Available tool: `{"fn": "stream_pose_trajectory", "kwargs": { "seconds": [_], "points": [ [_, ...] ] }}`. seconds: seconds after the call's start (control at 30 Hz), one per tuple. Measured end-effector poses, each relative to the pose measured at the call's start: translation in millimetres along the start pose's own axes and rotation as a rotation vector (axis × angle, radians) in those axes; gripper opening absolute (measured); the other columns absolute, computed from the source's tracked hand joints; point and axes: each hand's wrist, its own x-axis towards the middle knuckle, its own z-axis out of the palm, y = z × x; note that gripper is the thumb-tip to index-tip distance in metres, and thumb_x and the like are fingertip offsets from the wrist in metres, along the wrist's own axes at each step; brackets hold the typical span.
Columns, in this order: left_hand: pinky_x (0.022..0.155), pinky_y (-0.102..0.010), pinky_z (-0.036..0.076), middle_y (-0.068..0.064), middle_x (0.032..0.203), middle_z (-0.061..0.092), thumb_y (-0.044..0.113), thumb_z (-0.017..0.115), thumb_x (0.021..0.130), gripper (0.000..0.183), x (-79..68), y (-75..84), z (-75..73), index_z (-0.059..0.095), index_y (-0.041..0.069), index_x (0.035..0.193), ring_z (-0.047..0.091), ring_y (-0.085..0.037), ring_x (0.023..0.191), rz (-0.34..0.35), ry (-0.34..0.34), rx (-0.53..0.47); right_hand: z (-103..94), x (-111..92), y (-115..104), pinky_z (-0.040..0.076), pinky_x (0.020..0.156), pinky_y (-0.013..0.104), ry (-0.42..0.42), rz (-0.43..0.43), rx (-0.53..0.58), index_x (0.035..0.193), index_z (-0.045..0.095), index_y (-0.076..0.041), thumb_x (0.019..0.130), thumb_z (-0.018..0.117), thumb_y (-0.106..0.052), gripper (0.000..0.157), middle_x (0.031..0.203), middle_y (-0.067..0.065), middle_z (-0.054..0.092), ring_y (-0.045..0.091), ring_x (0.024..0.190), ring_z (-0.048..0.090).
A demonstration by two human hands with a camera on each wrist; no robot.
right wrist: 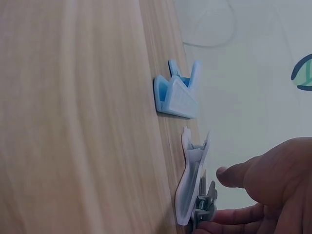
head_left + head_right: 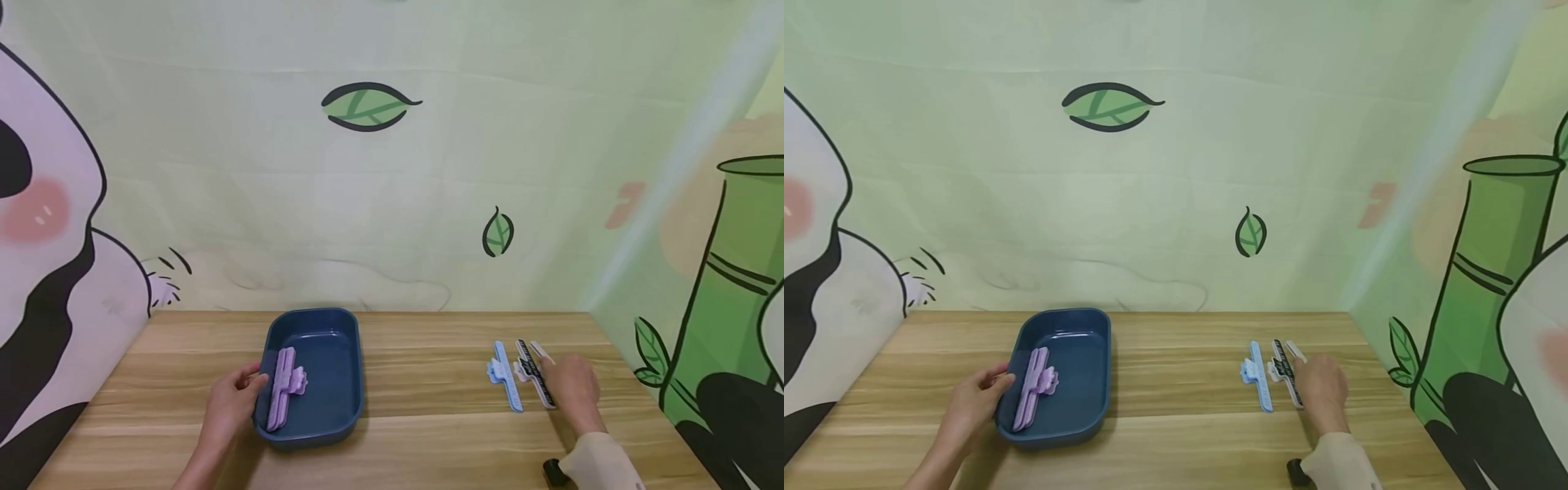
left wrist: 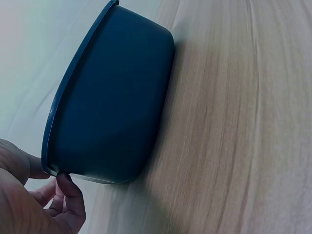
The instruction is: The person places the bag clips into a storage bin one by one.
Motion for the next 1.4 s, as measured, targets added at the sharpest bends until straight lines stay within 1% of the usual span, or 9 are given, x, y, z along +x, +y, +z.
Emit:
{"fn": "stream_pose_trajectory", "kwargs": {
  "seconds": [0.17, 0.4, 0.5, 0.67, 0.8, 0.97, 1.17, 1.3, 1.4],
  "points": [
    [0.069, -0.025, 0.044, -0.027, 0.112, 0.066, 0.011, 0.062, 0.102, 0.041, 0.2, -0.1, 0.2, 0.059, -0.010, 0.137, 0.059, -0.034, 0.100, 0.004, -0.003, -0.002, 1.2, 0, -5, 0.041, 0.049, 0.036, -0.028, 0.018, -0.033, 0.065, 0.055, -0.002, 0.104, 0.056, -0.038, 0.053, 0.069, 0.017, 0.055, 0.027, 0.060, 0.054],
    [0.072, -0.029, 0.045, -0.027, 0.115, 0.064, 0.013, 0.062, 0.103, 0.042, 1.3, 0.8, 0.4, 0.058, -0.009, 0.139, 0.057, -0.034, 0.101, -0.011, -0.009, 0.012, 5.1, 5, -5, 0.042, 0.051, 0.038, -0.023, 0.024, -0.058, 0.069, 0.056, -0.001, 0.103, 0.056, -0.036, 0.049, 0.071, 0.018, 0.056, 0.029, 0.063, 0.055],
    [0.072, -0.029, 0.045, -0.027, 0.115, 0.064, 0.013, 0.061, 0.103, 0.042, 1.4, 1.2, 0.6, 0.058, -0.009, 0.139, 0.057, -0.034, 0.100, -0.017, -0.010, 0.011, 5.6, 6, -5, 0.042, 0.052, 0.039, -0.029, 0.031, -0.061, 0.071, 0.056, 0.000, 0.103, 0.056, -0.036, 0.048, 0.073, 0.019, 0.056, 0.030, 0.064, 0.055],
    [0.072, -0.029, 0.045, -0.027, 0.114, 0.064, 0.013, 0.061, 0.103, 0.041, 1.2, 1.4, 0.9, 0.058, -0.009, 0.138, 0.056, -0.034, 0.100, -0.027, -0.009, 0.004, 6.5, 9, -6, 0.042, 0.053, 0.039, -0.035, 0.049, -0.063, 0.070, 0.055, -0.001, 0.103, 0.057, -0.039, 0.051, 0.073, 0.019, 0.056, 0.029, 0.064, 0.054],
    [0.072, -0.029, 0.044, -0.027, 0.114, 0.064, 0.013, 0.061, 0.103, 0.041, 1.0, 1.1, 0.8, 0.058, -0.009, 0.138, 0.056, -0.034, 0.101, -0.023, -0.009, 0.007, 7.3, 10, -6, 0.042, 0.053, 0.038, -0.035, 0.065, -0.072, 0.071, 0.056, 0.000, 0.103, 0.057, -0.042, 0.053, 0.073, 0.019, 0.056, 0.028, 0.063, 0.055],
    [0.073, -0.029, 0.045, -0.028, 0.116, 0.063, 0.013, 0.061, 0.104, 0.042, 1.6, 0.9, 1.1, 0.057, -0.010, 0.139, 0.056, -0.035, 0.102, -0.030, -0.018, 0.002, 7.6, 10, -6, 0.042, 0.051, 0.037, -0.028, 0.063, -0.079, 0.072, 0.057, 0.001, 0.102, 0.058, -0.042, 0.053, 0.072, 0.019, 0.056, 0.027, 0.062, 0.055],
    [0.073, -0.030, 0.045, -0.027, 0.117, 0.063, 0.014, 0.060, 0.104, 0.043, 1.4, 1.6, 1.8, 0.056, -0.009, 0.140, 0.055, -0.034, 0.102, -0.045, -0.020, 0.002, 5.9, 9, -1, 0.042, 0.050, 0.037, -0.014, 0.031, -0.067, 0.067, 0.055, -0.003, 0.099, 0.061, -0.036, 0.047, 0.070, 0.016, 0.056, 0.026, 0.060, 0.055],
    [0.074, -0.030, 0.045, -0.027, 0.117, 0.062, 0.014, 0.059, 0.104, 0.043, 0.8, 2.7, 1.4, 0.056, -0.009, 0.141, 0.055, -0.034, 0.102, -0.044, -0.023, -0.003, 3.1, 9, 5, 0.045, 0.052, 0.043, 0.018, -0.017, -0.046, 0.061, 0.052, -0.007, 0.095, 0.060, -0.029, 0.041, 0.071, 0.018, 0.059, 0.032, 0.064, 0.058],
    [0.074, -0.030, 0.045, -0.026, 0.117, 0.062, 0.014, 0.059, 0.105, 0.043, 0.2, 3.8, 0.9, 0.055, -0.009, 0.142, 0.054, -0.034, 0.102, -0.049, -0.025, -0.003, 1.1, 9, 8, 0.048, 0.055, 0.048, 0.039, -0.028, -0.018, 0.059, 0.051, -0.008, 0.093, 0.061, -0.027, 0.040, 0.074, 0.021, 0.060, 0.035, 0.069, 0.060]
  ]
}}
